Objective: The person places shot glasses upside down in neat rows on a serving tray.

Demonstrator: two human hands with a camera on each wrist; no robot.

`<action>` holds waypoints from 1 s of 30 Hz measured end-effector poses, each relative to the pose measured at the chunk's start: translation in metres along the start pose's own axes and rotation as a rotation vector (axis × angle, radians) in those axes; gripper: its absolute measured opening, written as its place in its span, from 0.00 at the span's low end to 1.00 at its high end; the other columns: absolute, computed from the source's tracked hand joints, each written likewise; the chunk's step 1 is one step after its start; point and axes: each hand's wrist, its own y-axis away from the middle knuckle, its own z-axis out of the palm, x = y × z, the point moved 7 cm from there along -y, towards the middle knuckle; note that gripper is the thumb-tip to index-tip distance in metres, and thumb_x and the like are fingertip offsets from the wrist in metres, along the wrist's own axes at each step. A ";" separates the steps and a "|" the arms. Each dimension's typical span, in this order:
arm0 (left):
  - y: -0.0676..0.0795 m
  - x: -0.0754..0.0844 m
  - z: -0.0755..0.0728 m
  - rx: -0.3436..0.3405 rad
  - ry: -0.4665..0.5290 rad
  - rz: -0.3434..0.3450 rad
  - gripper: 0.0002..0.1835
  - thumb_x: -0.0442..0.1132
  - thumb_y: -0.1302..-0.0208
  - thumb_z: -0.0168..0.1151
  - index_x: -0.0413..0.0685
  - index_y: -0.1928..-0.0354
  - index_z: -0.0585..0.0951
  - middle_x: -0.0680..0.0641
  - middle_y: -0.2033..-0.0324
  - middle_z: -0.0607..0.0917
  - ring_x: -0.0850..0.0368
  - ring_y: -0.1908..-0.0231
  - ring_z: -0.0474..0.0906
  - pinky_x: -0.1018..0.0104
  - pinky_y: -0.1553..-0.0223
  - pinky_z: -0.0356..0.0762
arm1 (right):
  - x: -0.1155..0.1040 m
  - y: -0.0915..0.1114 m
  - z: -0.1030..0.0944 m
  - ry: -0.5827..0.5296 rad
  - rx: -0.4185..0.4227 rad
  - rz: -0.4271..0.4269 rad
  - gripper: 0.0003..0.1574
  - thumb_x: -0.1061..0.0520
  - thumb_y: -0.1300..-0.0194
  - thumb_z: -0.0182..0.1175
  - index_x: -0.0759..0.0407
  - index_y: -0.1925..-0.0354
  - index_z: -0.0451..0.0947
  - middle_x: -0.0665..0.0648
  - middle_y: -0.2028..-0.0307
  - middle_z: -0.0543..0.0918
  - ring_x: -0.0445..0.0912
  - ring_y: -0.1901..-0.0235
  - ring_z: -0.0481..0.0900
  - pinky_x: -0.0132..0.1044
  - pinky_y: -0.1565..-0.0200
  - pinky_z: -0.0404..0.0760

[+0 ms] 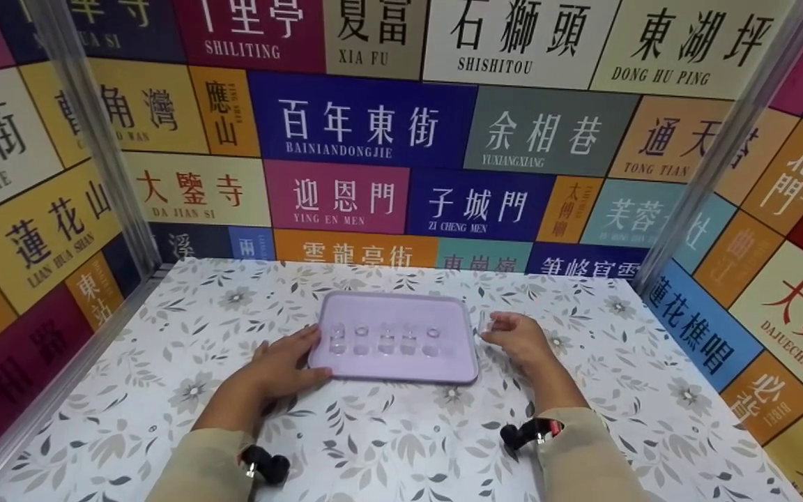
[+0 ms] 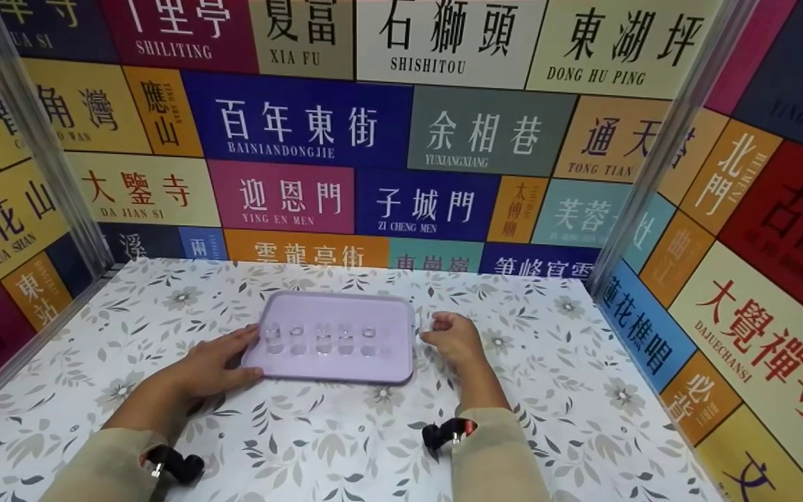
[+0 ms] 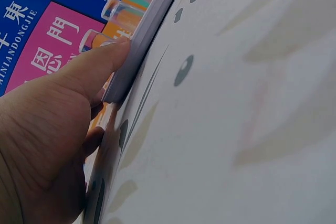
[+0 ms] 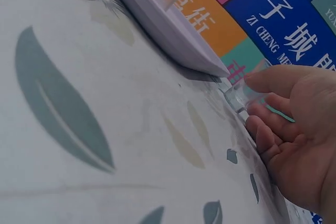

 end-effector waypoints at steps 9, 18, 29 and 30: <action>-0.001 0.002 -0.001 0.001 -0.005 0.006 0.50 0.71 0.32 0.64 0.66 0.14 0.57 0.58 0.13 0.53 0.39 0.13 0.47 0.24 0.18 0.27 | -0.003 0.001 0.004 0.195 -0.007 -0.044 0.34 0.54 0.35 0.73 0.58 0.32 0.80 0.63 0.42 0.85 0.58 0.39 0.81 0.54 0.31 0.78; -0.002 0.002 0.000 -0.001 -0.012 0.011 0.51 0.72 0.32 0.64 0.65 0.14 0.57 0.60 0.13 0.53 0.40 0.13 0.47 0.25 0.18 0.27 | -0.002 0.000 0.002 0.205 0.019 -0.053 0.30 0.52 0.30 0.71 0.59 0.33 0.81 0.64 0.42 0.86 0.58 0.40 0.82 0.54 0.34 0.80; 0.000 -0.001 0.001 -0.012 0.007 -0.003 0.51 0.73 0.33 0.64 0.66 0.14 0.56 0.59 0.13 0.52 0.39 0.13 0.45 0.26 0.17 0.25 | -0.006 0.006 0.001 0.020 0.033 -0.006 0.33 0.48 0.28 0.70 0.57 0.31 0.79 0.62 0.38 0.82 0.55 0.37 0.80 0.49 0.33 0.81; 0.000 0.000 0.001 -0.010 0.009 -0.003 0.51 0.72 0.33 0.64 0.66 0.14 0.56 0.59 0.13 0.52 0.39 0.13 0.45 0.26 0.18 0.25 | -0.008 0.007 0.000 0.007 0.032 0.003 0.32 0.48 0.28 0.70 0.56 0.30 0.79 0.61 0.37 0.82 0.54 0.37 0.80 0.48 0.34 0.82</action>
